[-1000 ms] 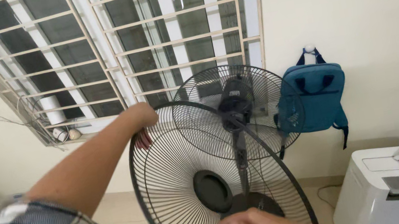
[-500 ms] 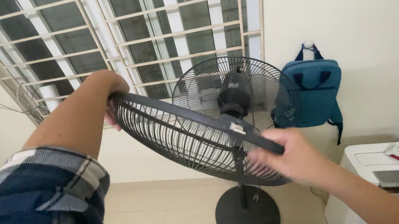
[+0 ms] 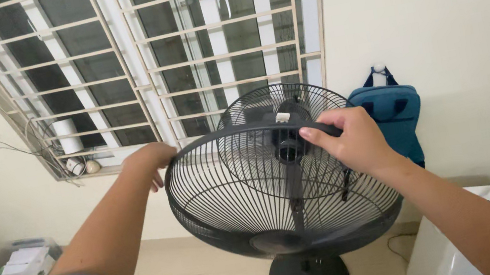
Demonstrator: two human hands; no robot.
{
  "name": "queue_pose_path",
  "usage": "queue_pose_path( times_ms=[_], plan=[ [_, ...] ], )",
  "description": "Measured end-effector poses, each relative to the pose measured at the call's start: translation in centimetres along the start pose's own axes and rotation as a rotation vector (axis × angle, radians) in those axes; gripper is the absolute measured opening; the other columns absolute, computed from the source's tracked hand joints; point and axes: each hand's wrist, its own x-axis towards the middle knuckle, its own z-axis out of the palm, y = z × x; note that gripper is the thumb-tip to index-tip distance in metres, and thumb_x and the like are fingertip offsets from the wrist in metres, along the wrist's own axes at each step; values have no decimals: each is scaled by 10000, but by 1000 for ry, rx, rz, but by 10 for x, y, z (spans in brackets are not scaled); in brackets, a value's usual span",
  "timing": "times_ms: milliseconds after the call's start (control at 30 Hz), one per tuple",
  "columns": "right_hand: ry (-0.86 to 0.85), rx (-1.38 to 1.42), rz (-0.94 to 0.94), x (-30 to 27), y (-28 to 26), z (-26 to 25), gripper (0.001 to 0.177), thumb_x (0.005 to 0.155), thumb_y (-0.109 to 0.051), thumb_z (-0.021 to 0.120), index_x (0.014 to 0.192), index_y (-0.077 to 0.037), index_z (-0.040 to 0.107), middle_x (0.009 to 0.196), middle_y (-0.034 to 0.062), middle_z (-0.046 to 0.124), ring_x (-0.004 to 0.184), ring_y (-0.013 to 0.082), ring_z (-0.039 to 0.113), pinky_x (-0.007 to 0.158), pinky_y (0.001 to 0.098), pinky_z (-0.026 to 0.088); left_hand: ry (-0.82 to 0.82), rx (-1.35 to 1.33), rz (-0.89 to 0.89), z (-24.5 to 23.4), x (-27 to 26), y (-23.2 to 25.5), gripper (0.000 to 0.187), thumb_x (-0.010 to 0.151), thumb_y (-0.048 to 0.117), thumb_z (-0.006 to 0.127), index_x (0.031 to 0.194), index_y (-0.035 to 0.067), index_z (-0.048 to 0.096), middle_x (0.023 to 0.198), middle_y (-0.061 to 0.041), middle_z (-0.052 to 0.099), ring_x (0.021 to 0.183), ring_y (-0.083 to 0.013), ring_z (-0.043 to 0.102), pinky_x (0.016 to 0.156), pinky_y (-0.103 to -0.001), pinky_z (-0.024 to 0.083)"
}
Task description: The person assembles a standing fan by attaching the front grille to the fan head. They align the grille, secure it with a knob, and adjust the fan's orientation. The task is completed with the fan fully assembled.
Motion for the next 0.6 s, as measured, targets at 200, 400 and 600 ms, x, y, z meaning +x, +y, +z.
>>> queue_pose_path(
  times_ms=[200,400,600],
  plan=[
    [-75,-50,74,14,11,9,357,865,-395,757,800,-44,769,558,34,615,508,123,517,511,314,418,-38,-490,605,52,-52,57,841,1017,695,371,895,-46,748,694,-155,776,680,-250,794,738,-366,645],
    [-124,-67,106,30,15,20,369,852,-411,768,800,-46,765,559,46,611,510,141,543,523,324,442,641,28,1069,82,-124,94,524,1040,497,567,808,76,775,673,-110,679,659,-278,648,651,-404,506],
    [-193,-55,148,37,26,24,379,854,-413,768,762,-45,767,551,34,611,515,138,540,520,320,426,345,-322,1142,74,-126,101,299,919,365,690,1022,90,746,762,-92,755,705,-214,729,687,-363,550]
  ],
)
